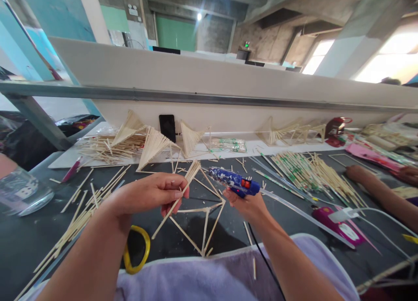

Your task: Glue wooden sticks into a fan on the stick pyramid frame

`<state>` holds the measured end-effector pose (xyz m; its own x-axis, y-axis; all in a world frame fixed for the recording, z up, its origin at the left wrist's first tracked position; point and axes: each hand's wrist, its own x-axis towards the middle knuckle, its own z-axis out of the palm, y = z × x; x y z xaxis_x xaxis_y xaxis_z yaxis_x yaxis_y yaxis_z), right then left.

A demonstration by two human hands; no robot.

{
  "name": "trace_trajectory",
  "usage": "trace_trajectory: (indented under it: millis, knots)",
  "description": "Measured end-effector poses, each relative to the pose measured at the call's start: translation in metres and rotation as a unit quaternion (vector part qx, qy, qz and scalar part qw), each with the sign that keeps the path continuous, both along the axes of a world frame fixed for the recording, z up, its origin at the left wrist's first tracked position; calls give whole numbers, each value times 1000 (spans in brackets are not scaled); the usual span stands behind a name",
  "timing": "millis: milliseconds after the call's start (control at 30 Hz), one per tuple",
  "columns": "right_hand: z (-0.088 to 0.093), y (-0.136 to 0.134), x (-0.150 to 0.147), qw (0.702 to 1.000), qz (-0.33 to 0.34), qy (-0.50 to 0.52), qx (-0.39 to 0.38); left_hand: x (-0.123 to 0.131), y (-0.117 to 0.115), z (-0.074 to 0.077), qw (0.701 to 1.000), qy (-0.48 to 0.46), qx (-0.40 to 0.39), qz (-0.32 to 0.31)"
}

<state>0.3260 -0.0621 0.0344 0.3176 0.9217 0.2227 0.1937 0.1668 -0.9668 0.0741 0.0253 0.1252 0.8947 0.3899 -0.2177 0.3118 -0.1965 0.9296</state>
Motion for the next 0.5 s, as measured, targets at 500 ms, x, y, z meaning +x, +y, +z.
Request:
trace_trajectory:
  millis: [500]
  knots:
    - [-45, 40, 20, 910, 44, 405, -74, 2, 14, -12, 979, -22, 131, 157]
